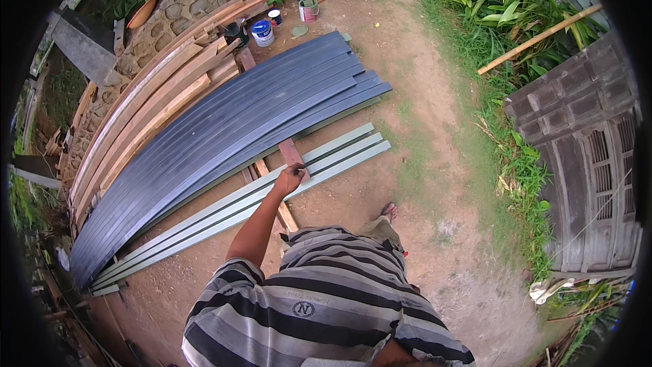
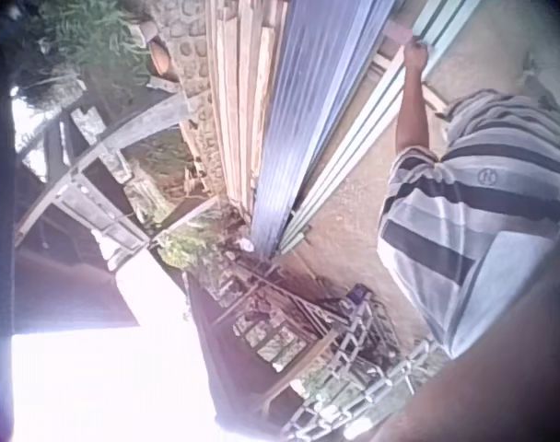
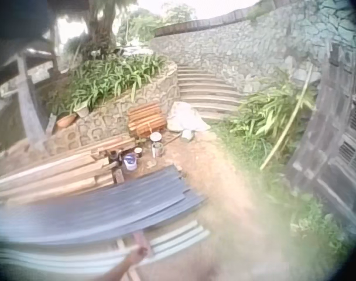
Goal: The person picks up a wooden board from a pile, carries it across the site, and places it onto a stack of metal beams and other boards.
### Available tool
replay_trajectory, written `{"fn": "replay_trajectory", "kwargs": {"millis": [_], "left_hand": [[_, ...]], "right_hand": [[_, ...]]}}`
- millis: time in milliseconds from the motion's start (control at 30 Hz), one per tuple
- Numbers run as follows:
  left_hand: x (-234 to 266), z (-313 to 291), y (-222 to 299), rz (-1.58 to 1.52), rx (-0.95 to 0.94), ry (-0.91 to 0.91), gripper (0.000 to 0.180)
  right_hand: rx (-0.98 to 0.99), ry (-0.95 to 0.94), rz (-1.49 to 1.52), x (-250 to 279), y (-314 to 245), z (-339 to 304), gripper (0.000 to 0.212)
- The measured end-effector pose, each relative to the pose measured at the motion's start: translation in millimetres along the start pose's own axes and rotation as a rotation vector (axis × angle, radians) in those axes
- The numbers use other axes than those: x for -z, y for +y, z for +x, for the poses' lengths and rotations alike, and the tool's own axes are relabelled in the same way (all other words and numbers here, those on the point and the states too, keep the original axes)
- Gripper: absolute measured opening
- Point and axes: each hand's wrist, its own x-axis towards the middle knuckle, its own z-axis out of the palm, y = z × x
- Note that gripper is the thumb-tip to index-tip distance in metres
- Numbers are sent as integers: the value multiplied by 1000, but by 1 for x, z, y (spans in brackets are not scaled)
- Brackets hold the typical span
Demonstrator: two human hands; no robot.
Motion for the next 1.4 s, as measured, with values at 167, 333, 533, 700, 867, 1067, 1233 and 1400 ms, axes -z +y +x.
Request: {"fn": "replay_trajectory", "kwargs": {"millis": [167, 333, 533, 700, 867, 1067, 1233, 1400], "left_hand": [[-103, -31, -26, 14, 313, 133, 42], [-156, -27, 63, -204, 441, 216, 40], [-230, 73, 68, -325, 495, 390, 45], [-272, 149, 97, -239, 664, 143, 52], [-369, 189, 109, -240, 885, 224, 51], [-405, 219, 146, -286, 1061, 316, 52], [-446, 257, 191, -294, 1113, 299, 58], [-490, 304, 208, -342, 1163, 317, 55]], "right_hand": [[104, -43, -295, 88, -279, 34, 26], [406, -61, -347, 115, -519, 92, 23], [1031, -132, -950, 2, -693, 200, 29], [1388, -407, -1169, -146, -779, 195, 27], [1456, -630, -1334, -322, -847, 178, 36], [1869, -427, -1490, -544, -905, 240, 56], [1912, -263, -1572, -605, -878, 217, 63], [1993, -252, -1529, -585, -873, 249, 66]]}}
